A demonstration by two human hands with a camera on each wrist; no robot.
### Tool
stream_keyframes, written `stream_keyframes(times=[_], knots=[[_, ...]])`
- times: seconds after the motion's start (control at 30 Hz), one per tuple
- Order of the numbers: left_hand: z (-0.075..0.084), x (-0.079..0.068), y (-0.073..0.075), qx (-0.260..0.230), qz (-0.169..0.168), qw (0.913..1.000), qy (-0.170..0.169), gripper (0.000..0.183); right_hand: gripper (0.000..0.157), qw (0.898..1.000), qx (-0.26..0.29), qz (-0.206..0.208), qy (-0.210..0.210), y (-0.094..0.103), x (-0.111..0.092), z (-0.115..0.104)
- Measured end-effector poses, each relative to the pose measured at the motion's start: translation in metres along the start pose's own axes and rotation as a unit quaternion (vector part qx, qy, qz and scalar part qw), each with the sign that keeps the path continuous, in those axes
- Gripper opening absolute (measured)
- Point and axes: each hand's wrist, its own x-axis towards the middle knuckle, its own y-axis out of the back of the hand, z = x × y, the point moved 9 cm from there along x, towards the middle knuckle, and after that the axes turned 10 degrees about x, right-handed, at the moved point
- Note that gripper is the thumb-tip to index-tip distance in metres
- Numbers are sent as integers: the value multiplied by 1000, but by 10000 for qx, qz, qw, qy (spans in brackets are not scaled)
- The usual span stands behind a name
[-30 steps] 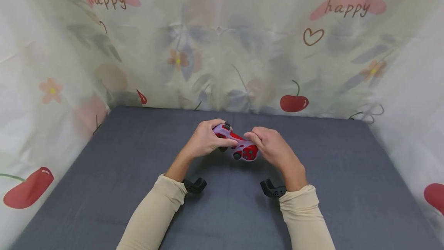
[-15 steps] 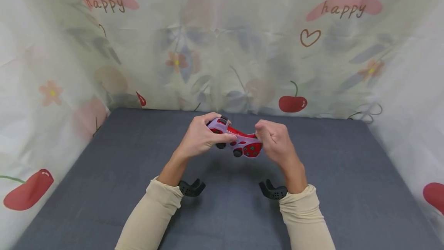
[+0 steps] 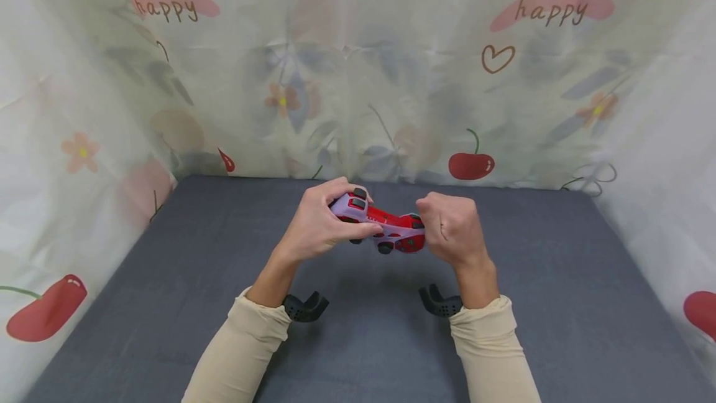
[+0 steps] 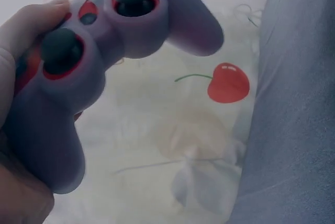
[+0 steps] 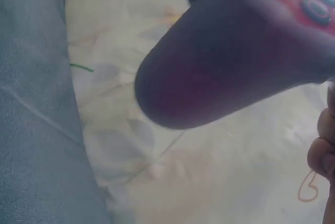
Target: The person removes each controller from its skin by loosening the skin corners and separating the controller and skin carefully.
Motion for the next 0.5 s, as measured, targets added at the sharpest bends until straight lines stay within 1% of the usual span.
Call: stream_keyframes(times=[0.1,0.2,0.23,0.33,0.43,0.5], knots=[[-5,0,3,-171,144,9996,173,38,63,9999,-108,59,-116,1,-2,4],[-13,0,9,-645,420,9963,370,40,64,9990,-69,56,-446,-1,-3,9],[-16,0,12,-779,502,9948,432,39,64,9984,43,36,-562,-2,-4,11],[-22,-1,20,-1128,661,9901,506,41,61,9964,290,-127,-788,-9,-4,13],[-25,-1,26,-1152,639,9894,607,41,57,9937,582,-356,-885,-16,-3,12],[-26,0,30,-1182,639,9889,626,42,51,9912,676,-563,-991,-19,-3,12]])
